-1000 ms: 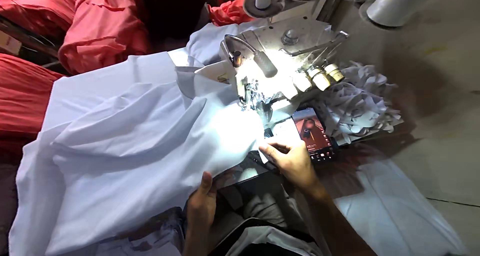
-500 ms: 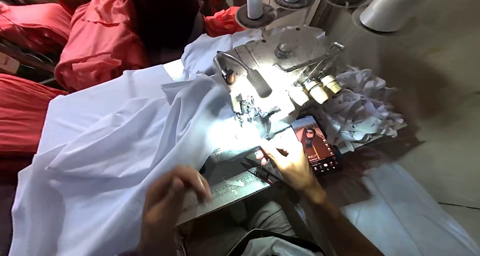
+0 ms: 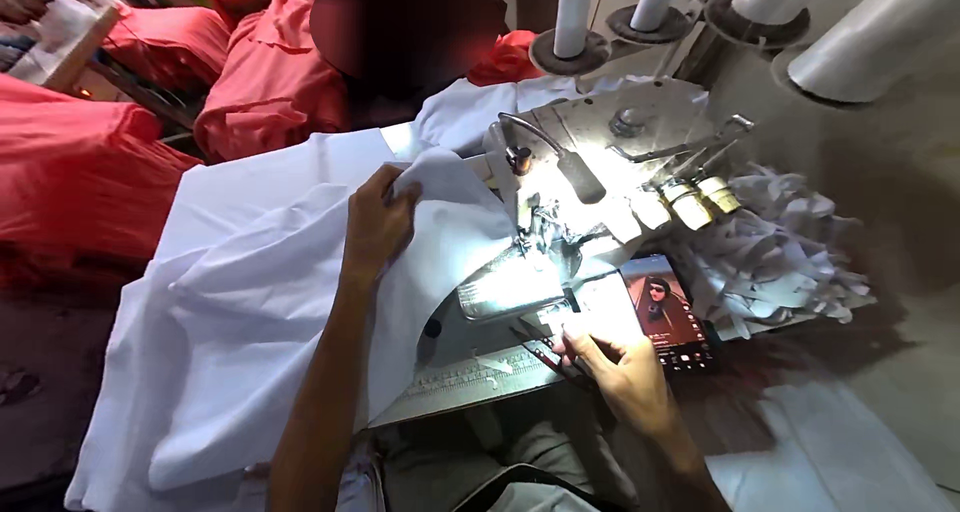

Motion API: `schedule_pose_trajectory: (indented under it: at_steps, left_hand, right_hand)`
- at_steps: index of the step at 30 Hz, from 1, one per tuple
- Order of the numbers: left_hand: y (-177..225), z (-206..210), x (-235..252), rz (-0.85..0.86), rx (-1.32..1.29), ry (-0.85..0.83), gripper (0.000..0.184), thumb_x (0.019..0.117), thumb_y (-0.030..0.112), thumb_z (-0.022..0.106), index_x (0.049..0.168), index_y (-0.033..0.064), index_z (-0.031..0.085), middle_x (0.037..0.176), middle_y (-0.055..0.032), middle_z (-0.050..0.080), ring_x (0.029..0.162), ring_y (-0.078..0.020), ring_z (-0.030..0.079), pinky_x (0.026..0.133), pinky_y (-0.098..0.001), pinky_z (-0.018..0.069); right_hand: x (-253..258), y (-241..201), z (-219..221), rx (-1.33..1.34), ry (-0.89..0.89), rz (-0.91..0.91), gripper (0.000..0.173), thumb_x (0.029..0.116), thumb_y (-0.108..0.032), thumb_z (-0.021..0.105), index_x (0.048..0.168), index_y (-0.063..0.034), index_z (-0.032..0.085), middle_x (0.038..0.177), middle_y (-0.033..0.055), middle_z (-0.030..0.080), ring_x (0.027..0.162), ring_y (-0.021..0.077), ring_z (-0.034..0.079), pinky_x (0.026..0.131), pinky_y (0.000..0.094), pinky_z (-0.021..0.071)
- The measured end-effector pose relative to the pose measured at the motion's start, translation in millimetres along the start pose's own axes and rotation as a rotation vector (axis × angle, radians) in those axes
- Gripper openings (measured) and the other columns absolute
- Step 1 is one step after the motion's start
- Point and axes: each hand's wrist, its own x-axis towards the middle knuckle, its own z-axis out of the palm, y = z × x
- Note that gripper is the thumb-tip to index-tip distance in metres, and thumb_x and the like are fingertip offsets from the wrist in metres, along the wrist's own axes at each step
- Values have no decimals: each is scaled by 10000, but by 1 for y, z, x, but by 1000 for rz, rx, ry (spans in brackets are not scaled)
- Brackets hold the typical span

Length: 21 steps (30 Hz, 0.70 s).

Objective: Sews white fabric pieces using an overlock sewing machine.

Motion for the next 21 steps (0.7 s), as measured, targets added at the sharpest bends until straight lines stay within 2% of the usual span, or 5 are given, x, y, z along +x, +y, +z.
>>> schedule_pose_trajectory:
  at_steps: [4, 8, 10, 16, 21]
  left_hand:
    - [-22, -7, 0, -40, -26, 131, 254, 1037, 227, 598, 1158, 10, 648, 976, -161, 701, 849, -239, 689, 791, -457, 569]
    - [-44, -25, -7, -73, -130, 195, 263, 1041, 222, 579, 1156, -5, 645, 989, -149, 692, 853, -197, 680, 796, -411, 575]
    - [-51, -33, -14, -70, -205, 217, 274, 1041, 228, 572, 1161, -10, 637, 986, -143, 685, 855, -189, 676, 791, -405, 576]
    - [-58, -40, -44, -19, -423, 247, 241, 1054, 221, 529, 1179, 29, 605, 991, -80, 679, 860, -114, 683, 778, -326, 592]
    - [-60, -44, -48, 31, -489, 234, 184, 1036, 152, 554, 1163, 30, 609, 1001, -55, 676, 885, -89, 678, 807, -299, 587]
  right_hand:
    - [-18, 4, -1, -443, 31, -138, 301, 995, -413, 579, 967, -201, 791, 853, -86, 725, 745, -11, 649, 675, 202, 548]
    - [-31, 12, 5, -711, 16, -225, 357, 918, -419, 633, 1116, -145, 749, 1014, 32, 729, 906, 228, 682, 779, 430, 564]
    - [-36, 15, 10, -777, -2, -235, 398, 886, -398, 673, 1145, -100, 722, 1028, 88, 709, 934, 308, 684, 769, 481, 574]
    - [-41, 18, 20, -909, -10, -312, 342, 907, -278, 659, 1125, -15, 680, 942, 137, 685, 855, 354, 679, 737, 498, 563]
    - [-45, 17, 25, -1067, -38, -313, 305, 916, -138, 668, 1163, 41, 654, 990, 214, 663, 877, 409, 670, 753, 504, 563]
